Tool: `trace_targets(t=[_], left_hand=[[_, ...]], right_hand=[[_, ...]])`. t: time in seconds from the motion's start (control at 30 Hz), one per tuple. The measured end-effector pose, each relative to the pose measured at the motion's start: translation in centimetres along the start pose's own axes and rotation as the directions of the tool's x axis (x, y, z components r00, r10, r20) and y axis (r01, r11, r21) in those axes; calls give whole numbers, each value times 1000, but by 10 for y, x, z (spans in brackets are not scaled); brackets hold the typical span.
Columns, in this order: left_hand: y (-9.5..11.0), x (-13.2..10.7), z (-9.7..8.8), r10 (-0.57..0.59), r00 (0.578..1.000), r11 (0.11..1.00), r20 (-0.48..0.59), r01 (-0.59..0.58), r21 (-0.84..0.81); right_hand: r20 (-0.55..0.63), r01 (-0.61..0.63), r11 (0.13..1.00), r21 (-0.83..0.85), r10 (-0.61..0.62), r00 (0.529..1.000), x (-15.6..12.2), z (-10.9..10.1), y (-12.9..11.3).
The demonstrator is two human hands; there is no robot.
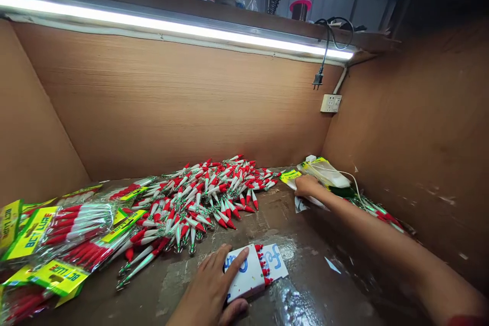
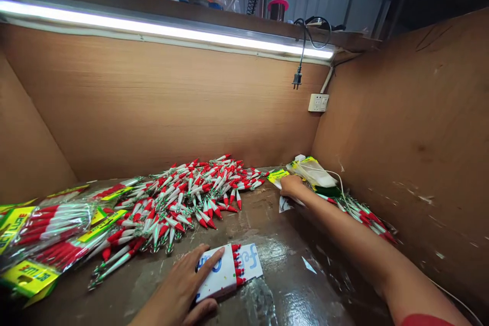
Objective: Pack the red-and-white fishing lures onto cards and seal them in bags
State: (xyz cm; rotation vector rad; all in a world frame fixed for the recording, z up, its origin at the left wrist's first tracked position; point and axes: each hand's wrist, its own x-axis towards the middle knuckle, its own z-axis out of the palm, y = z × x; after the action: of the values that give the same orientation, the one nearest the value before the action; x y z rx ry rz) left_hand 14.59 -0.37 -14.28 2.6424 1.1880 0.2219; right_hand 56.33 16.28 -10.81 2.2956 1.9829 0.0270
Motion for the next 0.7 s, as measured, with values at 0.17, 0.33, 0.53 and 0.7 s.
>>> trace_targets(t=[0.17, 0.33, 0.53, 0.7], left_hand=[[3, -4, -2, -4, 1000, 1000, -5, 4, -17], [4, -10, -2, -1, 1000, 999, -18, 0, -44], [-2, -10, 0, 23, 990, 980, -142, -51, -191], [1, 0, -27, -195, 947, 608, -254, -87, -789]], right_hand=[[53, -32, 998, 54, 29, 998, 1, -15, -6], [-16, -24, 985, 169, 27, 1000, -30, -10, 9], [-317, 75, 970, 232, 2, 949, -73, -21, 25], [-597, 578, 813, 77, -427, 679, -134, -29, -40]])
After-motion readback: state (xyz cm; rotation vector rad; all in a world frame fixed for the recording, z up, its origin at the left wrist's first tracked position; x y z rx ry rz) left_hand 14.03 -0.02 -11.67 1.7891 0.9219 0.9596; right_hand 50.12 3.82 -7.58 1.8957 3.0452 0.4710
